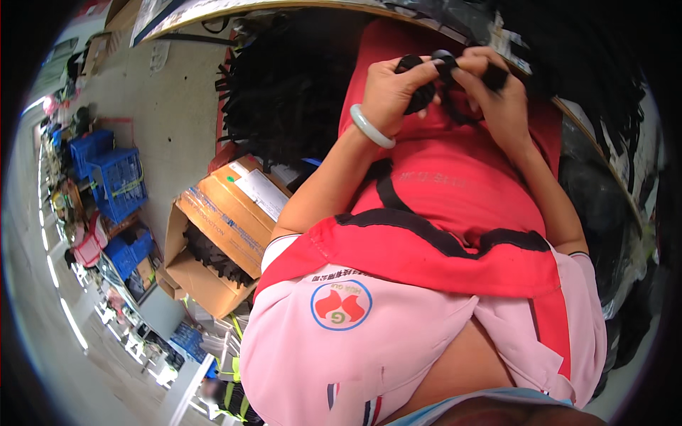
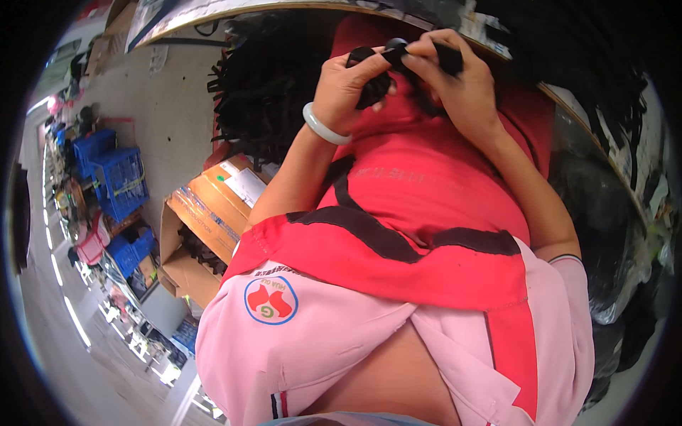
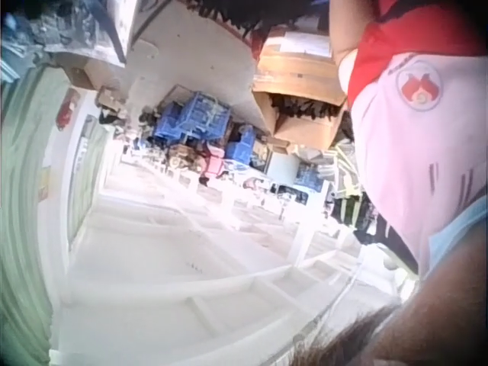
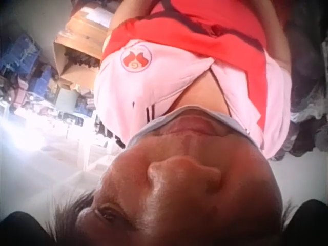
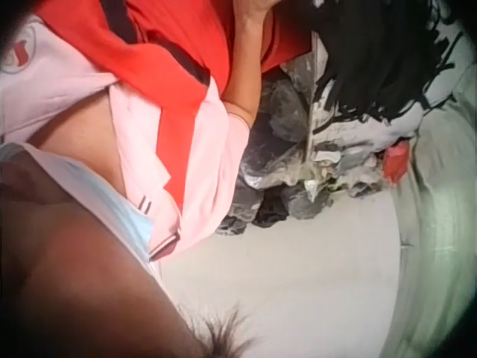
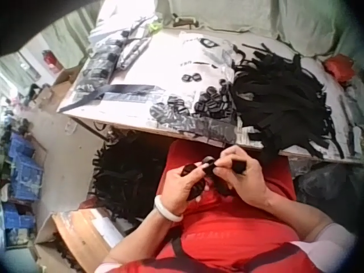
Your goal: Manually assemble plastic buckles and straps at a workbench.
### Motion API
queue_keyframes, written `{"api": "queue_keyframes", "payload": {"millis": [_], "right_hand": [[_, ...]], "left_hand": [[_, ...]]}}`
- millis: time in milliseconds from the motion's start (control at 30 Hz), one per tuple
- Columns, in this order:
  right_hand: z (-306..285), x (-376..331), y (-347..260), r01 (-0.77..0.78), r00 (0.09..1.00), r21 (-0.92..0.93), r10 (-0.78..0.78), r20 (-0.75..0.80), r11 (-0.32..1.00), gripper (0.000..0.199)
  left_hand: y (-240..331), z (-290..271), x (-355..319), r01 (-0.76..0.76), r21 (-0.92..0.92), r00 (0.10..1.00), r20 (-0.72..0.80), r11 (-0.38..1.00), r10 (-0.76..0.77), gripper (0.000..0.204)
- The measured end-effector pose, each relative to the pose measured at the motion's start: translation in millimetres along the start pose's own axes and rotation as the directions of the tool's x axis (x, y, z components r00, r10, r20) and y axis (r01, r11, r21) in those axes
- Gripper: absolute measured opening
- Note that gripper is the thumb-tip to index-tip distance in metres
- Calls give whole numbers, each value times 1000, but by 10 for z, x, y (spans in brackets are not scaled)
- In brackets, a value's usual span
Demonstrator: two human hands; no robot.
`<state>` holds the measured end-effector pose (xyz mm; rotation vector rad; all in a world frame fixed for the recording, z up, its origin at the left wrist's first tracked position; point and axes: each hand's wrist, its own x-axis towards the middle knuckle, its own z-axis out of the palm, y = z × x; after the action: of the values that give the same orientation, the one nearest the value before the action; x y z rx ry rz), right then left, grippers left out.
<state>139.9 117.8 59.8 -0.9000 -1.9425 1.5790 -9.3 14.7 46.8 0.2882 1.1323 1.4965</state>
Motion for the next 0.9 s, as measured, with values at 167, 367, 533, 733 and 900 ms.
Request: {"api": "queue_keyframes", "payload": {"millis": [167,367,533,733,900], "right_hand": [[-27,32,-373,272,956,-60,-263,127,960,10],[-47,75,-243,-271,933,-8,264,246,963,22],[20,134,-205,-302,929,42,284,237,952,25],[-1,239,-19,-465,863,396,306,401,792,20],[136,368,-42,-424,850,301,260,458,854,21]], "left_hand": [[-33,-87,-31,-266,135,952,-119,955,282,24],[-19,-113,-54,-317,255,933,-88,914,348,18],[-60,-55,-53,-384,254,908,-71,888,413,15],[-67,-177,-69,-427,303,900,52,852,433,18],[219,-383,-381,-317,333,948,87,888,305,11]]}}
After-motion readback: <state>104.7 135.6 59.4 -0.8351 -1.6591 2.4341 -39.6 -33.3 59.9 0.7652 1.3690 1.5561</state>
